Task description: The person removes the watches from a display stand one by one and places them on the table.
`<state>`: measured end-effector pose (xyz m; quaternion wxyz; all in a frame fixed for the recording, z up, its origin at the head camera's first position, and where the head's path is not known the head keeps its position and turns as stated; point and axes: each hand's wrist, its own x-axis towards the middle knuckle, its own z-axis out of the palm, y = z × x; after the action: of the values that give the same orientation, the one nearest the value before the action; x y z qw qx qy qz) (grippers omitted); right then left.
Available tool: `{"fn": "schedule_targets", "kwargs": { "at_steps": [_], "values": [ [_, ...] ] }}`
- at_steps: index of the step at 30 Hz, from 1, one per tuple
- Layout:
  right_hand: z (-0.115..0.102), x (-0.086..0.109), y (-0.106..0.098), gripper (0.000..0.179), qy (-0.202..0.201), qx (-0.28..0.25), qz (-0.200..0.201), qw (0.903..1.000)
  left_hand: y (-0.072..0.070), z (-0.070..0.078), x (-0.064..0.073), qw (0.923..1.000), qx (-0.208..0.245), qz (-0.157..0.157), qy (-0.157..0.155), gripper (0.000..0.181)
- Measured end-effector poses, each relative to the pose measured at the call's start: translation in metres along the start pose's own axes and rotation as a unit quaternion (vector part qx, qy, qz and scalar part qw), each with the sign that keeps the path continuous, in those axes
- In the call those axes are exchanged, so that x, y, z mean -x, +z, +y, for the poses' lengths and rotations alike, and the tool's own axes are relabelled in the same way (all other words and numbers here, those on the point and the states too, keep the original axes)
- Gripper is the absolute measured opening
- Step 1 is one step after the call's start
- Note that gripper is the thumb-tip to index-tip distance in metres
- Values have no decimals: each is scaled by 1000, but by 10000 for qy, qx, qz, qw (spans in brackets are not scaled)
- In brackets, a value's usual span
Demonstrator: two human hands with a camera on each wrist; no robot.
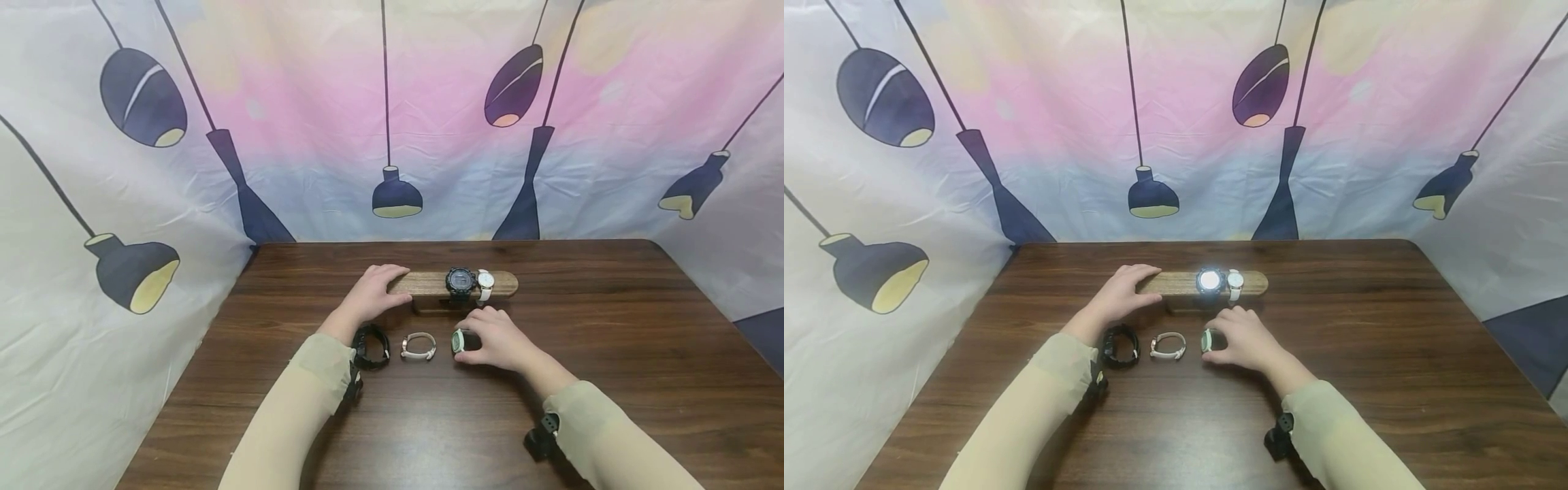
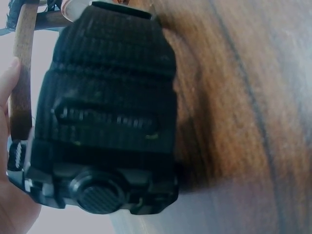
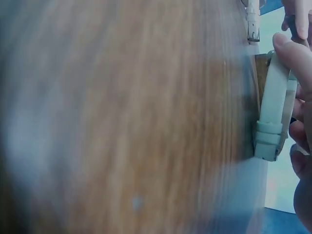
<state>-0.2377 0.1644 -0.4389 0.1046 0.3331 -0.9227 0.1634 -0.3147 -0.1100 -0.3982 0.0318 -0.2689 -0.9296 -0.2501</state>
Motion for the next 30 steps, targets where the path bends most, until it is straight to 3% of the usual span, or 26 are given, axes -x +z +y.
{"fn": "schedule_targets", "kwargs": {
  "at_steps": [11,22,30],
  "values": [
    [-3,-3,3,50,86,165,48,9998,0,0,0,10000,-47,-36,-20,57],
    [-3,-2,8,53,382,-24,-198,9991,0,1,1,9999,-50,-79,-56,58],
    [0,-1,3,59,281,-246,-35,9993,1,2,2,10000,-27,-37,-62,58]
  ]
}}
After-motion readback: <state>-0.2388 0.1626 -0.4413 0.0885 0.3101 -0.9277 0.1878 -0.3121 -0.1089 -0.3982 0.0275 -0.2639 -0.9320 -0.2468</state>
